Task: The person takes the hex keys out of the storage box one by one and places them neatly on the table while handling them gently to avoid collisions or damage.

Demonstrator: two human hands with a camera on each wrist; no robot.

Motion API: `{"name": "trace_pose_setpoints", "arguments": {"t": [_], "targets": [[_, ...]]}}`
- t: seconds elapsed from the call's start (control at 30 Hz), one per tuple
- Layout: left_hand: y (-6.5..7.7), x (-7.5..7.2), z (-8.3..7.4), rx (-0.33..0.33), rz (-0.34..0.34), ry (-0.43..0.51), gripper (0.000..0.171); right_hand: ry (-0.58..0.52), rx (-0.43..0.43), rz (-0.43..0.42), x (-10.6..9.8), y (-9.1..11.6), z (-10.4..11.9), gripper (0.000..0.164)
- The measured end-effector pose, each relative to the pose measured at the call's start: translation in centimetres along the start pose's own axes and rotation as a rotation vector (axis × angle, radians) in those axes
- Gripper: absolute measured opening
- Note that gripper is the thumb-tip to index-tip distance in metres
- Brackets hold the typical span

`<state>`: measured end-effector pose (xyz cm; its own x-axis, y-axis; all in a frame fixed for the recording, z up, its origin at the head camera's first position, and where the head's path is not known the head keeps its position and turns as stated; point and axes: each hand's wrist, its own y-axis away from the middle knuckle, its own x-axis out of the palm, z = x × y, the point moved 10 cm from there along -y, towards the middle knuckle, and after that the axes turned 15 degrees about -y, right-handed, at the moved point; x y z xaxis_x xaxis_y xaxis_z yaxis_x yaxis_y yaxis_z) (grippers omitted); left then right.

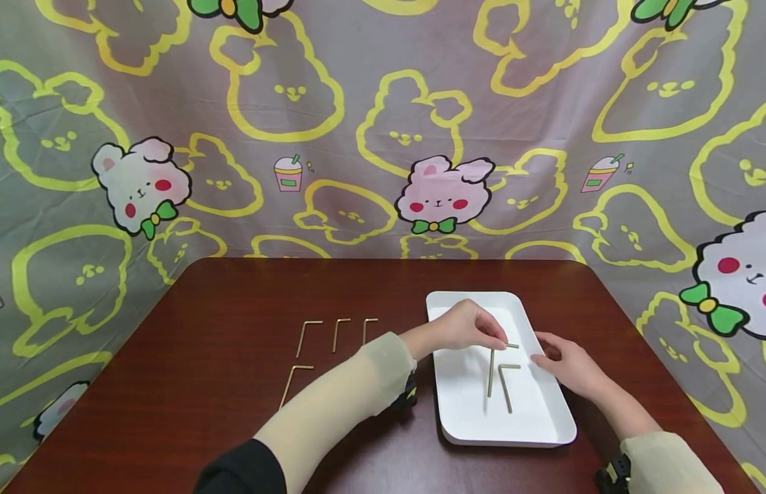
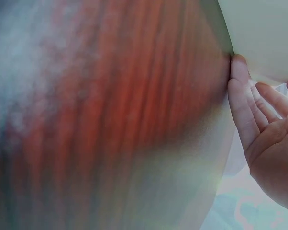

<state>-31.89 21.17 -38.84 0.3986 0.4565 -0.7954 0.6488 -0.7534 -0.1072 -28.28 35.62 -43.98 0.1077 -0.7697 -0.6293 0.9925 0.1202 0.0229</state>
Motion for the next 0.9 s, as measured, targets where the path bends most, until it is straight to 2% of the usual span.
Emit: {"name": "trace_pose_setpoints", "arguments": {"t": [0.27,0.6,0.9], "targets": [[0.8,-0.5,-0.2,0.028,0.006,-0.013,0.006,0.024,-0.016,-0.003,0.0,-0.1,0.1,0.059],[1.8,-2.4,0.7,0.024,0.003,0.021,0.007,0.016,-0.023,-0.008,0.0,0.1,-0.2,0.058],[3.6,-4.5,1.5,0.041,-0.008,0.081,0.008,0.017,-0.042,-0.017,0.0,0.0,0.0,0.057]]}}
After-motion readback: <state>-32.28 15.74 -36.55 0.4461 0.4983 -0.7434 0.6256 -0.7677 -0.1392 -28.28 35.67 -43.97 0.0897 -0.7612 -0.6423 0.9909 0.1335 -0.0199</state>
